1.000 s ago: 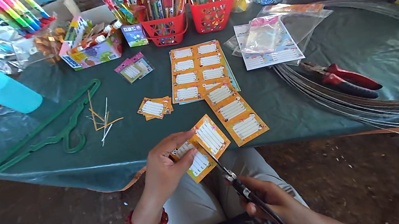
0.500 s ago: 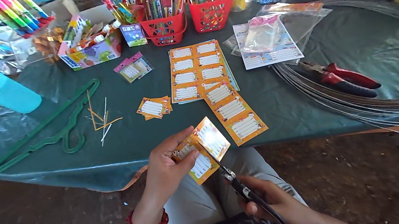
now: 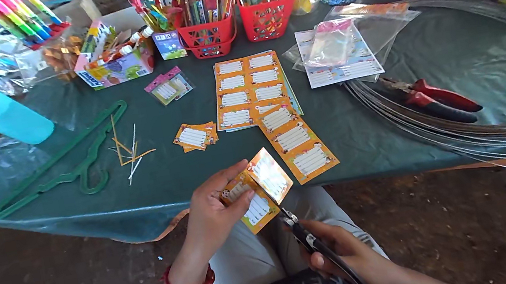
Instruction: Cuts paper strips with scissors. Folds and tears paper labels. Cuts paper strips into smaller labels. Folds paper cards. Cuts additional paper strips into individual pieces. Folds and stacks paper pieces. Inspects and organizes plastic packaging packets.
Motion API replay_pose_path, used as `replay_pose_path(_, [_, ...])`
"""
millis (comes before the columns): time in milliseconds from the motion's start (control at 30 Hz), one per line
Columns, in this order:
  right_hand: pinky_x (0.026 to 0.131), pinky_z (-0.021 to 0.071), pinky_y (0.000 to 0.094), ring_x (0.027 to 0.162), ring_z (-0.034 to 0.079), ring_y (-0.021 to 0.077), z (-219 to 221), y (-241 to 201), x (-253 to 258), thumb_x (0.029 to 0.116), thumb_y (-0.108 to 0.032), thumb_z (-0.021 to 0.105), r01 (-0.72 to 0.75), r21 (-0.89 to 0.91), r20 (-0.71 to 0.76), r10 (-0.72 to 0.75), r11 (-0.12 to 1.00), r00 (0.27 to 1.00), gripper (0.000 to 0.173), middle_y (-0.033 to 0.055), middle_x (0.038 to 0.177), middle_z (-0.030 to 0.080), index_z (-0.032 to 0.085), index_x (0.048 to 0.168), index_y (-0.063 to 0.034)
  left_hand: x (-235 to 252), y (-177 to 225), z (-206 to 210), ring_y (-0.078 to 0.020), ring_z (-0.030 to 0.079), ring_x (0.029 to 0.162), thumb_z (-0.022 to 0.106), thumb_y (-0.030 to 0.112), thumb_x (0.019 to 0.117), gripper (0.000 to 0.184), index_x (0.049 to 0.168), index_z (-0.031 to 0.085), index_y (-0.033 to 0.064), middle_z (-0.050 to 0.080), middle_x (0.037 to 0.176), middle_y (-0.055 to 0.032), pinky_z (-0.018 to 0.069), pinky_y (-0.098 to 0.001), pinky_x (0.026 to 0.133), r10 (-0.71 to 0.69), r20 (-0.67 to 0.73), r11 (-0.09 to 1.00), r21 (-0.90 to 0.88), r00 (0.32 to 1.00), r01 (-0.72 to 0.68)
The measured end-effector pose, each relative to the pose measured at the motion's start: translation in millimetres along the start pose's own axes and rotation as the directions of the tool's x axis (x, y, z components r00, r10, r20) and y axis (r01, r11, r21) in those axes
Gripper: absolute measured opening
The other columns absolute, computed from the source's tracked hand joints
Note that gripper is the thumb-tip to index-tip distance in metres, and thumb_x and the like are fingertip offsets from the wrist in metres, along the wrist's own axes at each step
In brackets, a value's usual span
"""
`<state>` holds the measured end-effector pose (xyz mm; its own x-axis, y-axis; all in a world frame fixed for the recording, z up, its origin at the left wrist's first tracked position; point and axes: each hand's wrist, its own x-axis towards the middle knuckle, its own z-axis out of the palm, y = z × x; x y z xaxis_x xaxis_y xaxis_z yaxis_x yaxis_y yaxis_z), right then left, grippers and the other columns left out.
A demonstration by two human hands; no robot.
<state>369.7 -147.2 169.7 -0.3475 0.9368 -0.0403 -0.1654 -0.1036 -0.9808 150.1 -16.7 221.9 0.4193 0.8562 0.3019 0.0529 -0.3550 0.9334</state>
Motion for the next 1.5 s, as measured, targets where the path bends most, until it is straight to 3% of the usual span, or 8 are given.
replay_pose_path(900, [0.059,0.0480,0.0108,0.066,0.055,-0.0084,-1.3,1.5,-1.9,0.0940,-0.049,0.067,0.001,-0.032,-0.020,-0.002,0.999,1.000,0.072,-0.0133,0.083,0.062,0.048,0.141,0.0019,1.4,2.3,-3.4,-0.0073,0.072,0.097,0.072,0.009,0.0892,0.042,0.128,0.065,-0.0042,0.072,0.117,-0.0060,0.0608,-0.0226,0.085,0.025,0.027,1.000,0.007,0.999,-0.025])
replay_pose_path(1067, [0.059,0.0481,0.0111,0.066,0.055,-0.0086,-1.5,1.0,-4.1,0.0932,-0.051,0.067,-0.008,-0.044,0.003,0.008,0.999,1.000,0.070,-0.0134,0.083,0.063,0.051,0.139,-0.0002,17.3,9.6,-23.7,-0.0030,0.069,0.088,0.071,0.013,0.0928,0.031,0.123,0.070,0.0050,0.070,0.118,0.0002,0.0595,-0.0184,0.076,-0.012,0.184,1.000,0.026,0.983,0.007])
replay_pose_path(1233, [0.061,0.0483,0.0114,0.067,0.055,-0.0088,-0.8,1.2,-5.6,0.0941,-0.051,0.066,0.007,-0.063,0.020,-0.005,0.998,1.000,0.070,-0.0122,0.084,0.063,0.052,0.138,0.0004,32.9,17.9,-36.6,0.0020,0.065,0.083,0.073,0.006,0.0884,0.027,0.115,0.072,0.0047,0.069,0.113,0.0040,0.0563,-0.0142,0.074,-0.149,0.368,0.989,0.036,0.918,0.146])
replay_pose_path(1500, [0.060,0.0478,0.0118,0.066,0.055,-0.0086,-2.7,2.8,-4.9,0.0934,-0.055,0.065,0.016,-0.044,0.047,-0.014,0.999,0.999,0.071,-0.0129,0.081,0.062,0.052,0.139,-0.0021,37.2,22.2,-35.1,0.0048,0.063,0.086,0.073,0.006,0.0876,0.028,0.115,0.073,0.0050,0.069,0.115,0.0064,0.0543,-0.0116,0.076,-0.150,0.489,0.985,0.000,0.859,0.172])
